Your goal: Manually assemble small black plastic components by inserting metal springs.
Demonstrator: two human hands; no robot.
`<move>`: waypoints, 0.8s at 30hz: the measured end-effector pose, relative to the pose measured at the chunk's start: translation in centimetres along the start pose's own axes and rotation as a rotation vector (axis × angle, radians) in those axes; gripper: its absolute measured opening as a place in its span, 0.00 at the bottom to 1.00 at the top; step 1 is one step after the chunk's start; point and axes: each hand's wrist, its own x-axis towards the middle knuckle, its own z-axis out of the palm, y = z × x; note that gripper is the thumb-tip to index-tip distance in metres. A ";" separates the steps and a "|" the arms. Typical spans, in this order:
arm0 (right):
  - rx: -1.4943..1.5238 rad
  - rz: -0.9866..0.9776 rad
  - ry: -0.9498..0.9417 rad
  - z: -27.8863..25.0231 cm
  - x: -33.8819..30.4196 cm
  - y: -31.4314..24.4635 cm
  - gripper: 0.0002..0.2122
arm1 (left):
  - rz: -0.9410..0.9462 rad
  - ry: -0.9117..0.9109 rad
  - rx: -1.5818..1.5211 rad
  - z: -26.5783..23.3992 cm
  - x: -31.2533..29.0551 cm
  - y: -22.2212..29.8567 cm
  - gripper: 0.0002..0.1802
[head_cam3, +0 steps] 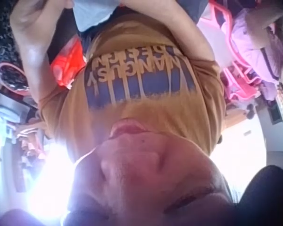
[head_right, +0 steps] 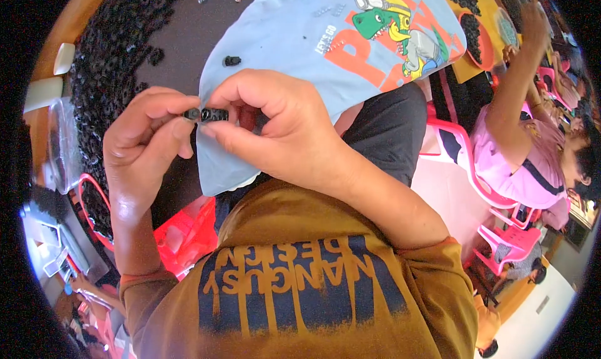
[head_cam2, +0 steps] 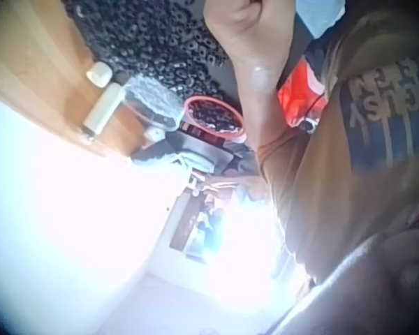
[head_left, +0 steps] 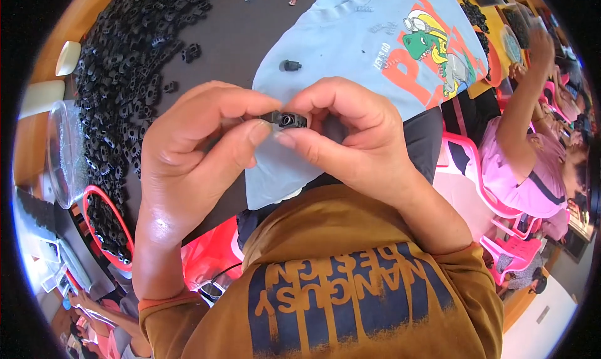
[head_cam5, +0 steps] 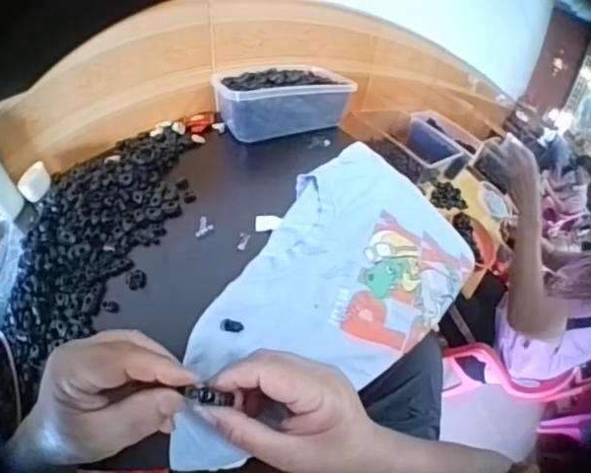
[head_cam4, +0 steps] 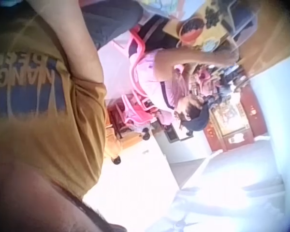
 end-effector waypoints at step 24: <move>-0.177 -0.133 -0.003 0.0 0.2 0.3 0.09 | 0.117 0.033 0.224 0.3 0.0 -0.4 0.11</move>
